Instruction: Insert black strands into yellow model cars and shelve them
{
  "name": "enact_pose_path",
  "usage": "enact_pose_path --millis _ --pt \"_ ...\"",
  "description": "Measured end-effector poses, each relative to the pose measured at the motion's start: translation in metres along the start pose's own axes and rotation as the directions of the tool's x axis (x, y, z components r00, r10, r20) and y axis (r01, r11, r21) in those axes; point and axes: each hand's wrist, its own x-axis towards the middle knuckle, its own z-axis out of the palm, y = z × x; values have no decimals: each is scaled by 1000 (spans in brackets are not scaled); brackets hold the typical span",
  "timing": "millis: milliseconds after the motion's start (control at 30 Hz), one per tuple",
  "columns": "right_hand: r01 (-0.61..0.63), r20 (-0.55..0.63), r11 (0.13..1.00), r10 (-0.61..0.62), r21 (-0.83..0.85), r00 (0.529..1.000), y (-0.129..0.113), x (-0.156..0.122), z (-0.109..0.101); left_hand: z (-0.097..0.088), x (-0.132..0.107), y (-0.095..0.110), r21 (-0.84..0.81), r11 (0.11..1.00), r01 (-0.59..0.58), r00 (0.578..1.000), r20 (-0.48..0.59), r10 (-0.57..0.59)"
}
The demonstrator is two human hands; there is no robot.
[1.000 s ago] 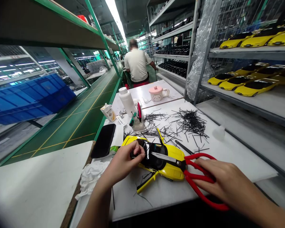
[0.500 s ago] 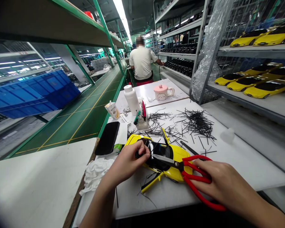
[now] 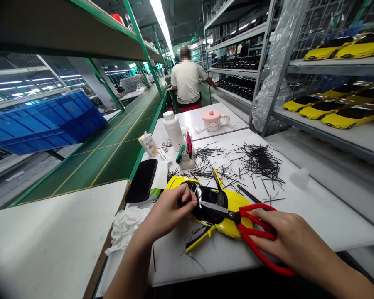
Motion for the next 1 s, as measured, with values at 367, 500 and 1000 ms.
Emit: enact_pose_path --millis 367,500,1000 --pt "-3 -49 1000 3 -1 999 -6 0 5 -1 0 0 -24 1000 17 1000 10 -17" --pt "16 -53 1000 -17 -15 998 -3 0 7 -1 1 -1 -29 999 21 1000 10 -21" --pt "-241 -353 965 192 -100 916 46 -19 -27 -1 1 -2 -48 999 15 1000 13 -15"
